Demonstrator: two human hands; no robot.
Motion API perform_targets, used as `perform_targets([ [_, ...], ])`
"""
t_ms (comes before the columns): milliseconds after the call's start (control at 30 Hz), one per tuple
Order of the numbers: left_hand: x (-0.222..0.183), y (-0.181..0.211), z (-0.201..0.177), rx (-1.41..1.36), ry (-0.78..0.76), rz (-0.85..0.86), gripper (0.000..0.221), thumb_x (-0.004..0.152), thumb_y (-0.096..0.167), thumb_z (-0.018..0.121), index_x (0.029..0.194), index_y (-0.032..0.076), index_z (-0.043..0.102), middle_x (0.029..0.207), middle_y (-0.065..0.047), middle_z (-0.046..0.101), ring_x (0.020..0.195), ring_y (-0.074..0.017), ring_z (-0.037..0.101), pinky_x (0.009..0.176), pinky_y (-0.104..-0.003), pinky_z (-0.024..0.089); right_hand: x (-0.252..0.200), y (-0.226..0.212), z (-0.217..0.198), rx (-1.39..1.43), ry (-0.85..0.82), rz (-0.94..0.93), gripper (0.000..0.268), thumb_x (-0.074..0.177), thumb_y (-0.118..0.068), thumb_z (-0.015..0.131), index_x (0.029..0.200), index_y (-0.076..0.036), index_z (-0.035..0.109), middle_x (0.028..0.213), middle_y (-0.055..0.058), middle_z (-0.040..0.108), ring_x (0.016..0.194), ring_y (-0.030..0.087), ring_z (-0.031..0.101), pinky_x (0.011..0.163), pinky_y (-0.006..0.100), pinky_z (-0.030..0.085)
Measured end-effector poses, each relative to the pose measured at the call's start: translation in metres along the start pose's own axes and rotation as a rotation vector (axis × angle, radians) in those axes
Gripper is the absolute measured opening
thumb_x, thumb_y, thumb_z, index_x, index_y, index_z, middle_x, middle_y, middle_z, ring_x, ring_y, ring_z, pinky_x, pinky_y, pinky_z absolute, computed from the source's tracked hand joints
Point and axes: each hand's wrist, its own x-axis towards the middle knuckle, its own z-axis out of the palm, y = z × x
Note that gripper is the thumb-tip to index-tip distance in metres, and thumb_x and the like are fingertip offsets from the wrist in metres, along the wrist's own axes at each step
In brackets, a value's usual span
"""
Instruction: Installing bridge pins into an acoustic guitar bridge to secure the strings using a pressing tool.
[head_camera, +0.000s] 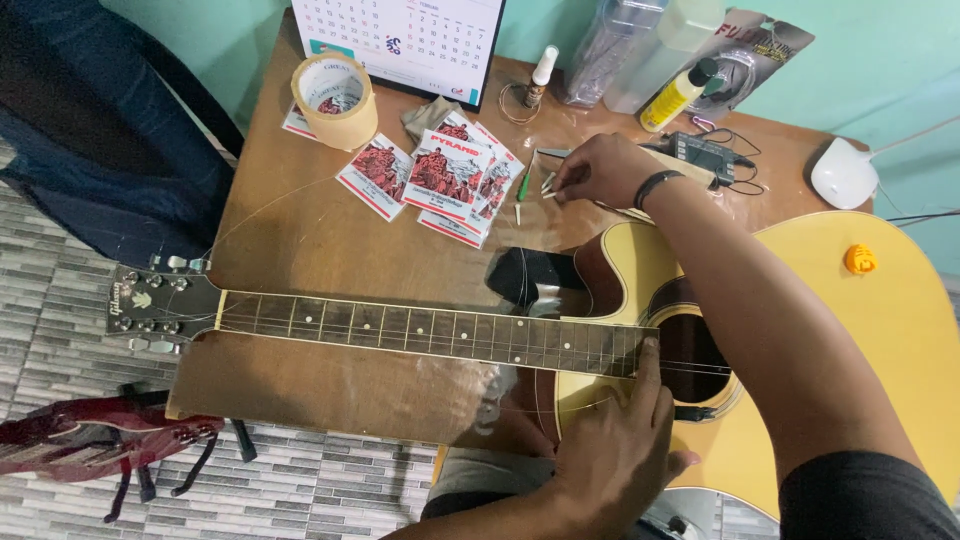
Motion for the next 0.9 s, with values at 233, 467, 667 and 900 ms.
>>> perform_targets([
  [233, -0.004, 0.0, 0.011, 0.066, -0.005, 0.06, 0.071, 0.081, 0.071, 0.071, 0.114, 0.009, 0.062, 0.163, -0.02, 0.041, 0.043, -0.0185, 0.058, 0.033, -0.03, 0.039, -0.062, -0.005, -0.037, 0.23, 0.148, -0.02, 0.014, 0.085, -0.01, 0.084, 0.098, -0.013, 0.079, 0.085, 0.001, 0.078, 0.078, 0.009, 0.073, 0.08, 0.024, 0.061],
  [467, 0.004, 0.0, -0.007, 0.054, -0.155, 0.027, 0.098, 0.085, 0.075, 0.065, 0.144, -0.002, 0.048, 0.163, -0.016, 0.034, 0.063, -0.0298, 0.071, 0.044, -0.038, 0.054, -0.265, 0.013, -0.062, 0.082, 0.572, -0.008, 0.013, 0.1, -0.022, 0.08, 0.101, -0.009, 0.078, 0.098, 0.002, 0.077, 0.086, 0.011, 0.071, 0.079, 0.027, 0.054],
  [667, 0.023, 0.015, -0.038, -0.134, -0.438, -0.11, 0.086, 0.095, 0.067, 0.042, 0.149, 0.001, 0.037, 0.169, -0.016, 0.022, 0.101, -0.0481, 0.066, 0.068, -0.057, 0.056, -0.393, 0.06, 0.015, 0.206, 0.77, 0.274, 0.01, 0.098, -0.016, 0.079, 0.096, -0.007, 0.077, 0.096, 0.002, 0.076, 0.075, 0.01, 0.062, 0.071, 0.026, 0.049],
  [900, 0.036, 0.05, -0.073, -0.168, -0.533, -0.263, 0.042, 0.102, 0.047, 0.031, 0.101, 0.011, 0.053, 0.166, -0.003, 0.041, 0.115, -0.0438, 0.065, 0.065, -0.065, 0.053, -0.419, 0.074, 0.054, 0.303, 0.803, 0.134, 0.012, 0.094, -0.014, 0.079, 0.105, -0.009, 0.081, 0.098, 0.006, 0.07, 0.076, 0.015, 0.063, 0.069, 0.027, 0.049],
])
